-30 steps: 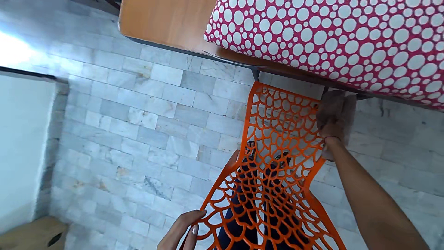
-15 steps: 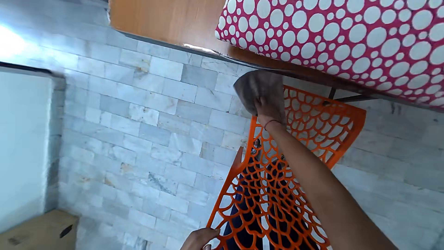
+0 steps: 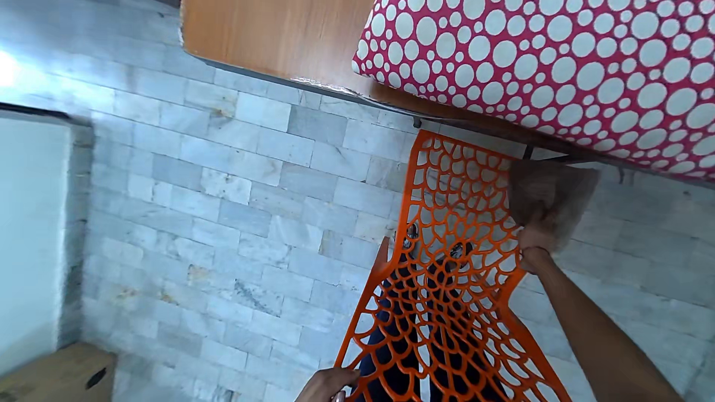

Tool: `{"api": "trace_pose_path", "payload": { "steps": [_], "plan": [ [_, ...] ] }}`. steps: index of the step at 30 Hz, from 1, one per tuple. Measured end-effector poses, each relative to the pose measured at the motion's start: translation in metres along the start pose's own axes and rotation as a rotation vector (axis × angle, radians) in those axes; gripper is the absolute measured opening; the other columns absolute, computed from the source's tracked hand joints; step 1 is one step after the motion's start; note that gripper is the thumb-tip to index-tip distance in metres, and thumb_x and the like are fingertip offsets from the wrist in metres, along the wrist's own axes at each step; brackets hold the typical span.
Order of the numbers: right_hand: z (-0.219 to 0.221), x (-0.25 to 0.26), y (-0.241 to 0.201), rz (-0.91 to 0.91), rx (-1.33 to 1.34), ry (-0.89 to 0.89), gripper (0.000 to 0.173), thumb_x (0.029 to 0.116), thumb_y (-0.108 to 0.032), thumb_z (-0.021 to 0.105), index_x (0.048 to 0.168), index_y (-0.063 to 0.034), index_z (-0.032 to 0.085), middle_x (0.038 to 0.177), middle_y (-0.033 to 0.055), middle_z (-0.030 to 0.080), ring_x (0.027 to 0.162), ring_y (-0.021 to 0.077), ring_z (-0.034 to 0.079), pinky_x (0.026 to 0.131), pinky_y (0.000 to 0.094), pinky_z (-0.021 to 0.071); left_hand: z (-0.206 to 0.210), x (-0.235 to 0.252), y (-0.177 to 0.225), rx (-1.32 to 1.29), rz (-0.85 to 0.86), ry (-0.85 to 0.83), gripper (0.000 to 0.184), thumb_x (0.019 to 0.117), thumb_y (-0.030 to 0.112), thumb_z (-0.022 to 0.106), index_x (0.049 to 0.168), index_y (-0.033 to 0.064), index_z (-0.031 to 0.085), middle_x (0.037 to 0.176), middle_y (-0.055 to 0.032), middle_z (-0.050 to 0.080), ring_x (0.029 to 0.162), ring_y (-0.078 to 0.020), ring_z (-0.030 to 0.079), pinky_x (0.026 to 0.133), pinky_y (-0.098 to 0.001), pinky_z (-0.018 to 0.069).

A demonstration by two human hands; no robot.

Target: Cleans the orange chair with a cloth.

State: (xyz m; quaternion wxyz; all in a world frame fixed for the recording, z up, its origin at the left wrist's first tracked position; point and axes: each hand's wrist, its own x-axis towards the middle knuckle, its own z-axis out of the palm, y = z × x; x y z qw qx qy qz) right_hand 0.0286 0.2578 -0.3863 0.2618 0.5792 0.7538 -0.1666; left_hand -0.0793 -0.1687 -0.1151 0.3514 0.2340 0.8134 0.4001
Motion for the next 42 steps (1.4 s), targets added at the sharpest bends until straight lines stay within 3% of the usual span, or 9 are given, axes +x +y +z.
{"api": "trace_pose_path", "payload": {
  "steps": [4, 10, 16, 19, 28, 32, 35, 39, 42],
  "plan": [
    [-0.006, -0.019, -0.093, 0.145, 0.13, -0.129, 0.091, 0.0893, -0.009, 0.074, 0.162, 0.0013, 0.02, 0.16, 0.0363, 0.026, 0.138, 0.0513, 0.046, 0.102, 0.0574, 0.05, -0.001, 0.0, 0.002, 0.016, 0.015, 0.002, 0.038, 0.1096, 0.02, 0.038, 0.109, -0.0057, 0.066, 0.099, -0.0196, 0.072, 0.1, -0.0125, 0.067, 0.093, -0.022, 0.05],
    [0.016, -0.073, -0.183, -0.401, 0.09, -0.178, 0.078, 0.0903, 0.006, 0.066, 0.16, -0.0071, 0.034, 0.159, 0.0306, 0.034, 0.128, 0.0518, 0.055, 0.095, 0.061, 0.0531, 0.0, 0.001, 0.004, 0.03, 0.011, 0.016, 0.037, 0.1103, 0.023, 0.038, 0.109, -0.0015, 0.066, 0.1, -0.0135, 0.072, 0.103, -0.0047, 0.065, 0.094, -0.0173, 0.0484],
    [0.06, -0.104, -0.126, -1.125, -0.283, -0.533, 0.065, 0.0981, 0.01, 0.054, 0.157, -0.0142, 0.044, 0.155, 0.0237, 0.046, 0.134, 0.0487, 0.052, 0.108, 0.0611, 0.0439, 0.0, 0.002, 0.003, 0.051, 0.031, 0.015, 0.038, 0.1104, 0.024, 0.039, 0.109, -0.0027, 0.066, 0.098, -0.0153, 0.072, 0.1, -0.0065, 0.066, 0.093, -0.019, 0.0493],
    [0.068, -0.088, -0.072, -1.27, -0.491, -0.642, 0.062, 0.0962, 0.012, 0.054, 0.152, -0.0149, 0.053, 0.155, 0.0191, 0.049, 0.138, 0.0466, 0.047, 0.112, 0.0616, 0.0367, -0.002, 0.003, 0.004, 0.063, 0.034, -0.001, 0.038, 0.1099, 0.022, 0.038, 0.109, -0.004, 0.066, 0.097, -0.0173, 0.072, 0.1, -0.0088, 0.066, 0.093, -0.0197, 0.0493],
    [-0.027, 0.01, 0.055, -0.797, -0.432, -0.118, 0.06, 0.0937, 0.013, 0.061, 0.145, -0.0189, 0.061, 0.141, 0.0281, 0.058, 0.129, 0.0538, 0.053, 0.102, 0.0674, 0.0446, 0.0, 0.001, 0.007, 0.068, 0.004, 0.048, 0.036, 0.1089, 0.021, 0.04, 0.109, -0.0024, 0.068, 0.096, -0.0118, 0.073, 0.098, -0.0009, 0.065, 0.092, -0.0151, 0.049],
    [0.004, -0.02, 0.043, -0.311, -0.169, -0.06, 0.069, 0.093, 0.008, 0.063, 0.156, -0.0096, 0.042, 0.147, 0.0392, 0.043, 0.122, 0.0618, 0.054, 0.087, 0.0722, 0.0507, 0.001, 0.0, 0.007, 0.059, -0.009, 0.077, 0.037, 0.109, 0.021, 0.04, 0.109, -0.0025, 0.069, 0.095, -0.0088, 0.073, 0.097, 0.0019, 0.065, 0.09, -0.0137, 0.0495],
    [0.053, -0.068, -0.006, -0.058, -0.005, -0.155, 0.085, 0.0912, 0.001, 0.069, 0.162, -0.0046, 0.023, 0.154, 0.0374, 0.034, 0.123, 0.0571, 0.056, 0.09, 0.0651, 0.0539, 0.001, -0.001, 0.005, 0.055, -0.003, 0.084, 0.036, 0.1095, 0.022, 0.04, 0.11, -0.0007, 0.068, 0.095, -0.0061, 0.073, 0.097, 0.0037, 0.064, 0.09, -0.0133, 0.0497],
    [0.089, -0.151, -0.091, -0.15, 0.018, -0.443, 0.091, 0.0932, -0.002, 0.068, 0.164, -0.0033, 0.01, 0.159, 0.0329, 0.031, 0.123, 0.0485, 0.06, 0.093, 0.0566, 0.0557, 0.0, -0.001, 0.004, 0.069, 0.003, 0.079, 0.037, 0.1106, 0.025, 0.039, 0.111, 0.0015, 0.068, 0.097, -0.0044, 0.074, 0.097, 0.0049, 0.064, 0.09, -0.013, 0.05],
    [0.097, -0.197, -0.126, -0.501, 0.015, -0.659, 0.085, 0.0925, 0.0, 0.067, 0.164, -0.011, 0.022, 0.153, 0.0287, 0.042, 0.125, 0.0476, 0.058, 0.095, 0.0602, 0.0536, -0.001, -0.001, 0.005, 0.069, -0.002, 0.073, 0.037, 0.1106, 0.024, 0.039, 0.111, 0.0009, 0.068, 0.098, -0.0048, 0.074, 0.098, 0.005, 0.065, 0.091, -0.0134, 0.0504]
  ]
}}
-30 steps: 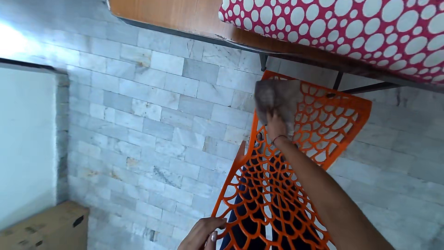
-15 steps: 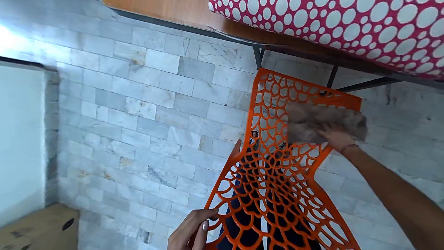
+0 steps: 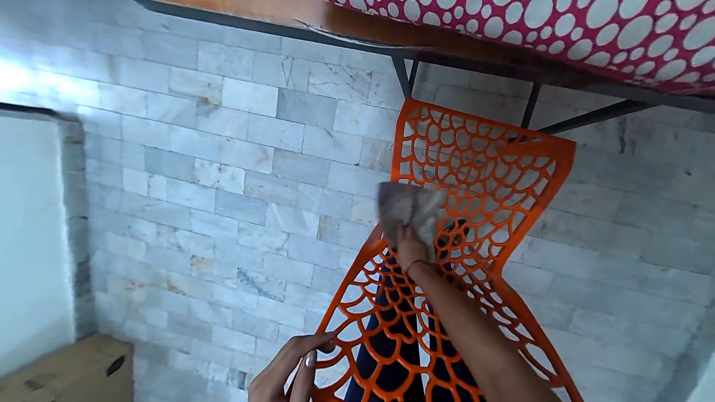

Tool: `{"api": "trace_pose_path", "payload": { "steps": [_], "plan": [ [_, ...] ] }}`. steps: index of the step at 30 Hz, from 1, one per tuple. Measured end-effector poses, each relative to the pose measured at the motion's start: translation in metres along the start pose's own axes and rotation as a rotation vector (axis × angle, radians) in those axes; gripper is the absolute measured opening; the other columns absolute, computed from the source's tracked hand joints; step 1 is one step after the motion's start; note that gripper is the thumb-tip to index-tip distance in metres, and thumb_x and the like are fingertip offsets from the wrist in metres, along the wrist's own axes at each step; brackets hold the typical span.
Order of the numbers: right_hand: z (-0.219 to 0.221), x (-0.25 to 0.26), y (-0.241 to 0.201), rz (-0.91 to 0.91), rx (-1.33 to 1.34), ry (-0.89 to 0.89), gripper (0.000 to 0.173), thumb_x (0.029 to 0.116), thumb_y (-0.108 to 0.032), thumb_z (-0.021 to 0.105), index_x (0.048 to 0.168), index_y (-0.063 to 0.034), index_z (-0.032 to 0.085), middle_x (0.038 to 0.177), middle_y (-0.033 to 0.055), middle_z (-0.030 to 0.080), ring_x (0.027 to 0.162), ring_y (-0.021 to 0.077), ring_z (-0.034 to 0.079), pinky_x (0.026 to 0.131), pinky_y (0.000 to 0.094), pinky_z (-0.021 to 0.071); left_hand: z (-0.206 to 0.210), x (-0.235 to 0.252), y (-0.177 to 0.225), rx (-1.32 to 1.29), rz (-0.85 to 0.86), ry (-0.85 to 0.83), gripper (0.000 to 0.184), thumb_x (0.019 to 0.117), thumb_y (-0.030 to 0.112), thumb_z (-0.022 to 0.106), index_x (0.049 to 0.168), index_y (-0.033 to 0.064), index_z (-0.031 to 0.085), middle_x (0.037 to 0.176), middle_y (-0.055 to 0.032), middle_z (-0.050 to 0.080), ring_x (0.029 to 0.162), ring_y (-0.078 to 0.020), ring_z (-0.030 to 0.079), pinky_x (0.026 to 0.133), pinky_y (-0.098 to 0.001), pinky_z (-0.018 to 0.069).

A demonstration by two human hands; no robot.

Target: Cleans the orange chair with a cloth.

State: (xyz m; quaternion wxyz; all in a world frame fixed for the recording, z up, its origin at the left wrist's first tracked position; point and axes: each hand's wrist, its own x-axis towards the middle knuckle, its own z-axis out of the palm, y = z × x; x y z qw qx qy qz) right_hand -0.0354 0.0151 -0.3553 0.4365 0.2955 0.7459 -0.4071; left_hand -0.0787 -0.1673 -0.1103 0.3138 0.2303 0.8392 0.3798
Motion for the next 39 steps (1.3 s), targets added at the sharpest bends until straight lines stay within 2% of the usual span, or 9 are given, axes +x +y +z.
{"api": "trace_pose_path", "payload": {
  "steps": [3, 7, 12, 16, 20, 25, 32, 36, 39],
  "plan": [
    [0.013, -0.004, -0.01, -0.309, -0.165, -0.231, 0.072, 0.0993, 0.001, 0.059, 0.163, -0.0207, 0.033, 0.154, 0.0223, 0.046, 0.134, 0.0463, 0.052, 0.105, 0.0609, 0.0456, 0.0, 0.0, 0.001, 0.014, 0.003, -0.003, 0.037, 0.1108, 0.025, 0.039, 0.11, 0.0001, 0.067, 0.097, -0.0053, 0.074, 0.098, 0.0049, 0.064, 0.091, -0.0139, 0.0503],
    [0.008, -0.008, 0.033, -0.457, -0.303, -0.254, 0.072, 0.0983, 0.007, 0.054, 0.161, -0.0252, 0.038, 0.151, 0.02, 0.051, 0.137, 0.0436, 0.05, 0.113, 0.0586, 0.039, 0.0, 0.001, 0.001, 0.012, 0.002, -0.006, 0.036, 0.11, 0.023, 0.04, 0.11, -0.0012, 0.067, 0.097, -0.0067, 0.074, 0.099, 0.0043, 0.064, 0.091, -0.0137, 0.0499],
    [-0.025, -0.032, 0.165, -0.406, -0.513, -0.364, 0.061, 0.0988, 0.009, 0.05, 0.153, -0.0186, 0.052, 0.149, 0.0247, 0.054, 0.14, 0.0476, 0.046, 0.117, 0.0631, 0.0315, 0.0, 0.003, 0.002, -0.004, -0.004, -0.026, 0.035, 0.1094, 0.021, 0.041, 0.11, -0.002, 0.068, 0.098, -0.0075, 0.073, 0.099, 0.0029, 0.064, 0.092, -0.0142, 0.0494],
    [-0.098, -0.052, 0.258, -0.381, -0.706, -0.384, 0.042, 0.1027, 0.005, 0.047, 0.14, -0.0043, 0.063, 0.147, 0.0245, 0.056, 0.141, 0.0474, 0.045, 0.117, 0.0609, 0.0311, 0.001, 0.001, 0.002, 0.002, -0.009, -0.006, 0.035, 0.1095, 0.022, 0.041, 0.11, -0.0005, 0.069, 0.096, -0.0054, 0.074, 0.097, 0.0037, 0.065, 0.091, -0.0139, 0.0503],
    [-0.19, -0.047, 0.292, -0.53, -0.846, -0.054, 0.035, 0.0915, 0.016, 0.058, 0.119, 0.0009, 0.074, 0.129, 0.0229, 0.066, 0.123, 0.0461, 0.059, 0.104, 0.0601, 0.0451, 0.001, 0.001, 0.0, 0.002, 0.008, -0.006, 0.035, 0.1102, 0.025, 0.041, 0.111, 0.0034, 0.069, 0.097, -0.0017, 0.073, 0.098, 0.0051, 0.064, 0.091, -0.0134, 0.0503],
    [-0.26, -0.038, 0.25, -0.16, -0.756, 0.343, 0.045, 0.0938, 0.013, 0.062, 0.135, -0.0043, 0.066, 0.135, 0.0286, 0.06, 0.127, 0.0527, 0.053, 0.104, 0.0664, 0.0413, 0.001, 0.001, 0.001, 0.018, -0.019, -0.015, 0.036, 0.11, 0.025, 0.041, 0.112, 0.0035, 0.069, 0.098, -0.0013, 0.074, 0.098, 0.0056, 0.064, 0.091, -0.0138, 0.0505],
    [-0.167, -0.016, 0.228, 0.116, -0.363, 0.522, 0.065, 0.0955, 0.012, 0.057, 0.156, -0.0013, 0.04, 0.144, 0.0378, 0.048, 0.124, 0.0617, 0.052, 0.093, 0.0727, 0.0467, 0.0, 0.001, 0.002, 0.035, -0.047, -0.008, 0.037, 0.1102, 0.025, 0.04, 0.112, 0.0023, 0.069, 0.098, -0.0011, 0.074, 0.097, 0.0061, 0.064, 0.091, -0.0143, 0.0512],
    [-0.094, -0.025, 0.223, 0.109, -0.375, 0.322, 0.081, 0.0917, 0.012, 0.063, 0.163, -0.0124, 0.032, 0.142, 0.0314, 0.051, 0.124, 0.0547, 0.055, 0.095, 0.0651, 0.0499, 0.0, -0.001, 0.001, 0.033, -0.063, -0.002, 0.038, 0.1103, 0.024, 0.04, 0.112, 0.0004, 0.069, 0.098, -0.0022, 0.074, 0.096, 0.0052, 0.066, 0.09, -0.016, 0.0531],
    [-0.042, -0.037, 0.204, 0.161, -0.384, 0.015, 0.089, 0.0929, 0.004, 0.064, 0.167, -0.0135, 0.017, 0.155, 0.0272, 0.041, 0.131, 0.0507, 0.052, 0.098, 0.0607, 0.0514, 0.001, -0.001, 0.003, 0.035, -0.067, 0.007, 0.037, 0.1096, 0.022, 0.041, 0.111, -0.0014, 0.069, 0.097, -0.0028, 0.074, 0.095, 0.0058, 0.065, 0.089, -0.0146, 0.0525]
  ]
}}
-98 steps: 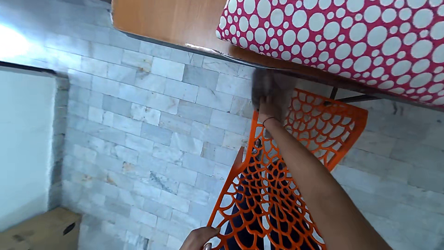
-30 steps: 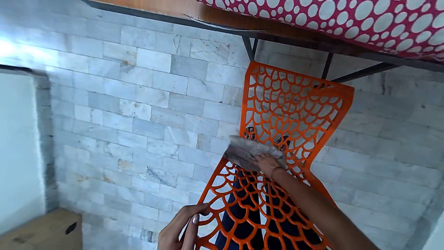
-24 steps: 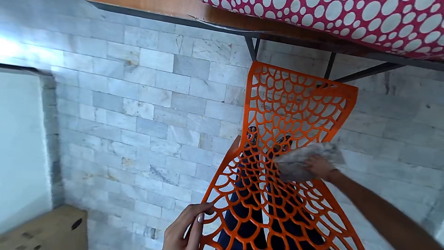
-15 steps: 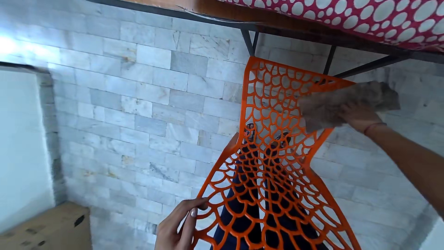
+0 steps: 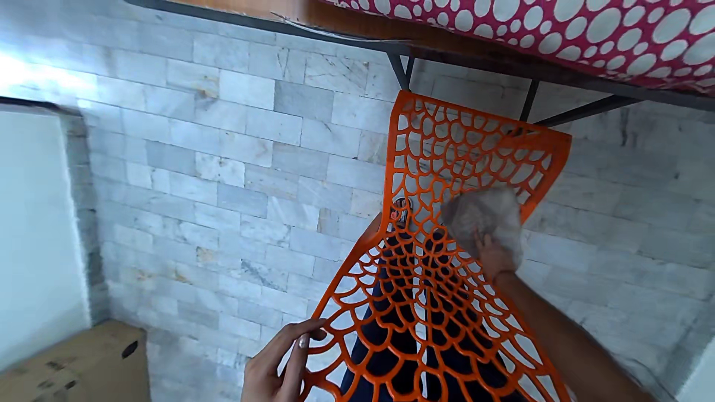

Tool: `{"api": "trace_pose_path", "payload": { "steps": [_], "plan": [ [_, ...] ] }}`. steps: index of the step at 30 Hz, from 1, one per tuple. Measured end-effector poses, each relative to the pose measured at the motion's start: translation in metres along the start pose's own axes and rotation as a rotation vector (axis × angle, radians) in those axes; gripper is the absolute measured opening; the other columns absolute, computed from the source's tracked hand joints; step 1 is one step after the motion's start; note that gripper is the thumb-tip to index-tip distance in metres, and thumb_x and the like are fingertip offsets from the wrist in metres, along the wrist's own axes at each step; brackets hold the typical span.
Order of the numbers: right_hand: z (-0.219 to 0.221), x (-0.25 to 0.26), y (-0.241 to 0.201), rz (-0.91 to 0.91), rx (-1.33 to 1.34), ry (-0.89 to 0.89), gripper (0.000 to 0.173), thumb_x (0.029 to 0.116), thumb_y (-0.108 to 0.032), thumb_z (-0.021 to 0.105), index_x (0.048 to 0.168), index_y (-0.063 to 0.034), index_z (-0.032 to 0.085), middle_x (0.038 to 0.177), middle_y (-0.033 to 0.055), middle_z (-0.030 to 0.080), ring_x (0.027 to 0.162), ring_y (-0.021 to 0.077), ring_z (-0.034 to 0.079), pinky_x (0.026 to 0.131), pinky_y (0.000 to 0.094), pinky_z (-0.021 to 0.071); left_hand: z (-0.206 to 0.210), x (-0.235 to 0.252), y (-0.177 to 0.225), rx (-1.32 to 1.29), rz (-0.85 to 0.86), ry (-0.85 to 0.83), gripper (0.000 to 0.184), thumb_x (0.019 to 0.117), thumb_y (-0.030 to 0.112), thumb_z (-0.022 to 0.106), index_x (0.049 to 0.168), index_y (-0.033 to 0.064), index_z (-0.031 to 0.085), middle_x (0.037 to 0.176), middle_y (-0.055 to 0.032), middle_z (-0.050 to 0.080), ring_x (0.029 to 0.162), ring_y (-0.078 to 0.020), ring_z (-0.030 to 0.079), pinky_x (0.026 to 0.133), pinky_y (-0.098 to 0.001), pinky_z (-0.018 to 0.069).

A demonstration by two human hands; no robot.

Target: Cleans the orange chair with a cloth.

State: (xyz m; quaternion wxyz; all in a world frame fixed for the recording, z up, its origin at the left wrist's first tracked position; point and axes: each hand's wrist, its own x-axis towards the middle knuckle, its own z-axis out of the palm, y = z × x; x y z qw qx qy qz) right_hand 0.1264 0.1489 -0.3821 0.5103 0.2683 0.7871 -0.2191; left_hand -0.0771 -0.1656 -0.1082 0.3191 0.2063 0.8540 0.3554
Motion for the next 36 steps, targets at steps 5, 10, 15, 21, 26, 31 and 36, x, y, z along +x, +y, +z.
{"api": "trace_pose_path", "payload": {
  "steps": [5, 10, 15, 21, 26, 31, 36],
  "plan": [
    [0.0, -0.035, -0.098, -0.12, 0.024, -0.45, 0.071, 0.1018, -0.001, 0.052, 0.164, -0.0044, 0.019, 0.164, 0.0263, 0.032, 0.141, 0.049, 0.044, 0.11, 0.0625, 0.0414, 0.0, -0.001, 0.002, 0.019, -0.008, 0.022, 0.037, 0.1094, 0.022, 0.041, 0.109, -0.0021, 0.068, 0.094, -0.0023, 0.074, 0.093, 0.007, 0.065, 0.088, -0.013, 0.0517],
    [-0.04, -0.028, -0.169, -0.45, 0.306, -0.495, 0.068, 0.0999, -0.009, 0.058, 0.162, -0.0126, 0.033, 0.154, 0.0258, 0.047, 0.14, 0.0431, 0.048, 0.113, 0.0621, 0.0383, 0.001, -0.001, 0.004, 0.019, -0.016, 0.04, 0.036, 0.1091, 0.021, 0.041, 0.109, -0.0019, 0.069, 0.093, -0.0015, 0.074, 0.093, 0.0076, 0.065, 0.088, -0.0129, 0.052],
    [-0.06, -0.042, -0.205, -0.701, 0.417, -0.436, 0.068, 0.0971, 0.001, 0.058, 0.159, -0.02, 0.042, 0.155, 0.0195, 0.047, 0.138, 0.0407, 0.05, 0.111, 0.0605, 0.0408, 0.002, 0.0, 0.004, 0.014, -0.018, 0.033, 0.037, 0.1087, 0.021, 0.04, 0.108, -0.0018, 0.069, 0.093, -0.0011, 0.074, 0.093, 0.0073, 0.064, 0.088, -0.0128, 0.0519],
    [-0.005, -0.031, -0.075, -0.473, 0.036, -0.529, 0.076, 0.0974, -0.006, 0.063, 0.164, -0.0246, 0.031, 0.157, 0.0299, 0.04, 0.143, 0.0481, 0.042, 0.115, 0.0624, 0.0362, 0.003, 0.0, 0.002, 0.007, 0.0, 0.039, 0.04, 0.1085, 0.025, 0.041, 0.106, -0.0016, 0.07, 0.091, -0.0019, 0.074, 0.089, 0.0064, 0.064, 0.085, -0.0123, 0.0523],
    [-0.009, -0.049, 0.002, -0.129, -0.15, -0.637, 0.06, 0.1032, -0.026, 0.059, 0.16, -0.0173, 0.04, 0.151, 0.0325, 0.046, 0.136, 0.0511, 0.049, 0.103, 0.0691, 0.043, 0.008, 0.001, -0.008, -0.005, 0.056, 0.081, 0.039, 0.1084, 0.028, 0.041, 0.106, 0.0026, 0.071, 0.091, 0.0011, 0.073, 0.088, 0.0063, 0.065, 0.082, -0.0121, 0.0534],
    [-0.052, -0.074, -0.08, -0.158, -0.077, -0.755, 0.046, 0.1078, -0.023, 0.047, 0.132, 0.0145, 0.057, 0.137, 0.0352, 0.056, 0.13, 0.047, 0.054, 0.105, 0.0644, 0.0399, 0.01, 0.003, -0.006, 0.023, 0.063, 0.105, 0.041, 0.1054, 0.024, 0.042, 0.103, -0.0039, 0.072, 0.088, -0.0035, 0.074, 0.086, 0.0054, 0.065, 0.083, -0.0114, 0.0519],
    [-0.088, -0.102, -0.179, -0.483, 0.17, -0.594, 0.042, 0.1059, -0.016, 0.051, 0.139, 0.0086, 0.054, 0.139, 0.0336, 0.056, 0.131, 0.048, 0.054, 0.106, 0.0658, 0.0397, 0.012, 0.004, -0.005, 0.038, 0.053, 0.133, 0.04, 0.1028, 0.019, 0.042, 0.102, -0.0061, 0.072, 0.087, -0.0057, 0.074, 0.085, 0.004, 0.066, 0.083, -0.0121, 0.0521]
  ]
}}
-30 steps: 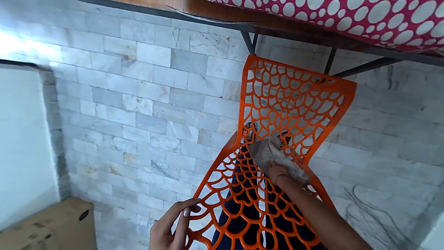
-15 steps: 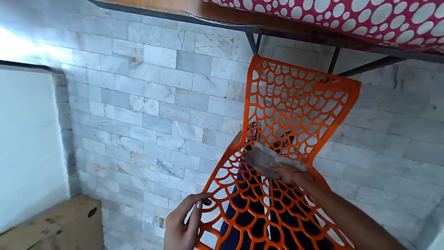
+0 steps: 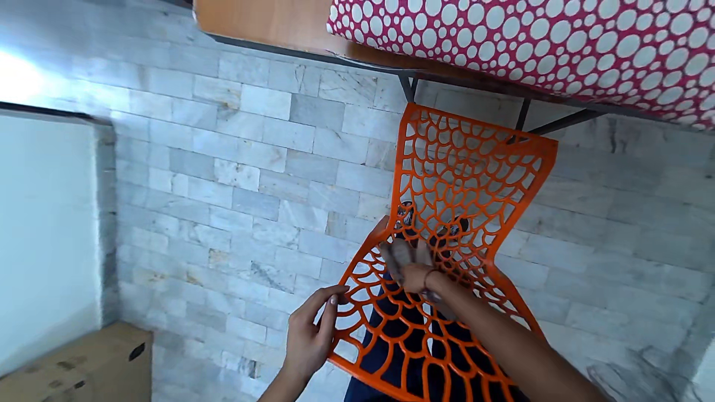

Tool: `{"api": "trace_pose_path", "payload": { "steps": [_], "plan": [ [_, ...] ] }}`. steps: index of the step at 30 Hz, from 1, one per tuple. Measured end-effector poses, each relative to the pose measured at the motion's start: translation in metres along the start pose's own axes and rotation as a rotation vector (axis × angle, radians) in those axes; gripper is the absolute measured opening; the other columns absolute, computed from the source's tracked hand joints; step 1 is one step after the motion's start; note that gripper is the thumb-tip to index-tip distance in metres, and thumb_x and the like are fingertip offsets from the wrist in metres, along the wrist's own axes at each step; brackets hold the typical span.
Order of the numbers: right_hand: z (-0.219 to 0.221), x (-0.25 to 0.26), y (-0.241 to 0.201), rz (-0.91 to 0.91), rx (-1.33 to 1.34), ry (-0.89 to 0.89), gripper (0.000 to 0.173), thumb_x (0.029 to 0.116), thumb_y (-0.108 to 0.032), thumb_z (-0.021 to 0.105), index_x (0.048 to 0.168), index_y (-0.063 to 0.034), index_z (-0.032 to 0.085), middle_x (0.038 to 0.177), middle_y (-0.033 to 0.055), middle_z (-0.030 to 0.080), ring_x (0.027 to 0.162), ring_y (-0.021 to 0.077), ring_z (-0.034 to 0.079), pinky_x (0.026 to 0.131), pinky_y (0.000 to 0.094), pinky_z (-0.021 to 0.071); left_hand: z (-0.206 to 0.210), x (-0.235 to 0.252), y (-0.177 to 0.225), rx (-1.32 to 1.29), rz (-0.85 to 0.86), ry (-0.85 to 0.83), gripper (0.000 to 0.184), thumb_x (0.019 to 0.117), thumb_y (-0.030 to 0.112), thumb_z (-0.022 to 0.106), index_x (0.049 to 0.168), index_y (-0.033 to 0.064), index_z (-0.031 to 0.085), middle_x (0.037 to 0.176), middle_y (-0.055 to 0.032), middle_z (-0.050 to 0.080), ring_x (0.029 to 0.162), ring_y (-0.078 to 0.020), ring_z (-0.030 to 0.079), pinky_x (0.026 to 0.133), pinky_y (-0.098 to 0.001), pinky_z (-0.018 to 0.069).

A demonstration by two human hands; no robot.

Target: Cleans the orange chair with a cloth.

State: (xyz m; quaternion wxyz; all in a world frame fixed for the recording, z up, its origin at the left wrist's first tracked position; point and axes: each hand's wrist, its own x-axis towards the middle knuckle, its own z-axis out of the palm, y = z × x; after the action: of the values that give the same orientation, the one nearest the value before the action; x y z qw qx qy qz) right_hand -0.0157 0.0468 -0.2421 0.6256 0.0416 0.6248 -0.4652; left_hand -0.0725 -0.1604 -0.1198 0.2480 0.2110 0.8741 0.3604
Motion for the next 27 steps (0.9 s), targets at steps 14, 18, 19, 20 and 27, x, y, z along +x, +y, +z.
{"api": "trace_pose_path", "payload": {
  "steps": [14, 18, 19, 20, 27],
  "plan": [
    [0.055, -0.077, 0.144, 0.209, -0.178, 0.056, 0.057, 0.101, -0.016, 0.06, 0.157, -0.0168, 0.046, 0.157, 0.0308, 0.04, 0.139, 0.052, 0.045, 0.107, 0.0704, 0.0392, 0.002, 0.004, 0.0, 0.036, -0.021, -0.007, 0.039, 0.099, 0.017, 0.041, 0.103, -0.0047, 0.073, 0.086, -0.0075, 0.074, 0.08, -0.0008, 0.067, 0.081, -0.0163, 0.0533],
    [0.049, -0.1, 0.16, 0.5, -0.236, -0.013, 0.046, 0.1035, -0.022, 0.056, 0.147, -0.0048, 0.055, 0.15, 0.0325, 0.047, 0.136, 0.0518, 0.048, 0.102, 0.0715, 0.0415, 0.0, 0.005, 0.001, 0.069, -0.058, -0.016, 0.04, 0.0993, 0.019, 0.041, 0.105, -0.0043, 0.073, 0.086, -0.0095, 0.073, 0.079, -0.0077, 0.069, 0.08, -0.0248, 0.0554],
    [0.046, -0.1, 0.15, 0.513, -0.232, -0.042, 0.045, 0.1046, -0.022, 0.054, 0.143, 0.0014, 0.056, 0.148, 0.0328, 0.05, 0.136, 0.0503, 0.049, 0.104, 0.0702, 0.0409, 0.0, 0.006, 0.001, 0.075, -0.057, -0.016, 0.041, 0.0995, 0.02, 0.041, 0.106, -0.0045, 0.073, 0.086, -0.01, 0.073, 0.079, -0.009, 0.069, 0.08, -0.0266, 0.0557],
    [0.045, -0.097, 0.137, 0.498, -0.219, -0.063, 0.044, 0.1058, -0.022, 0.052, 0.14, 0.0064, 0.057, 0.145, 0.0332, 0.052, 0.137, 0.0493, 0.05, 0.106, 0.0689, 0.0396, 0.0, 0.006, 0.001, 0.08, -0.06, -0.02, 0.041, 0.0995, 0.02, 0.041, 0.106, -0.0043, 0.072, 0.085, -0.0099, 0.073, 0.078, -0.0095, 0.069, 0.079, -0.0272, 0.0556],
    [0.037, -0.077, -0.017, 0.007, -0.028, 0.112, 0.048, 0.108, -0.026, 0.049, 0.144, 0.0058, 0.052, 0.145, 0.032, 0.053, 0.137, 0.0461, 0.05, 0.111, 0.0642, 0.0371, -0.002, 0.012, 0.006, 0.081, -0.086, -0.037, 0.048, 0.1013, 0.026, 0.039, 0.122, -0.0076, 0.066, 0.112, -0.0232, 0.07, 0.099, -0.0301, 0.069, 0.09, -0.0452, 0.0543]
  ]
}}
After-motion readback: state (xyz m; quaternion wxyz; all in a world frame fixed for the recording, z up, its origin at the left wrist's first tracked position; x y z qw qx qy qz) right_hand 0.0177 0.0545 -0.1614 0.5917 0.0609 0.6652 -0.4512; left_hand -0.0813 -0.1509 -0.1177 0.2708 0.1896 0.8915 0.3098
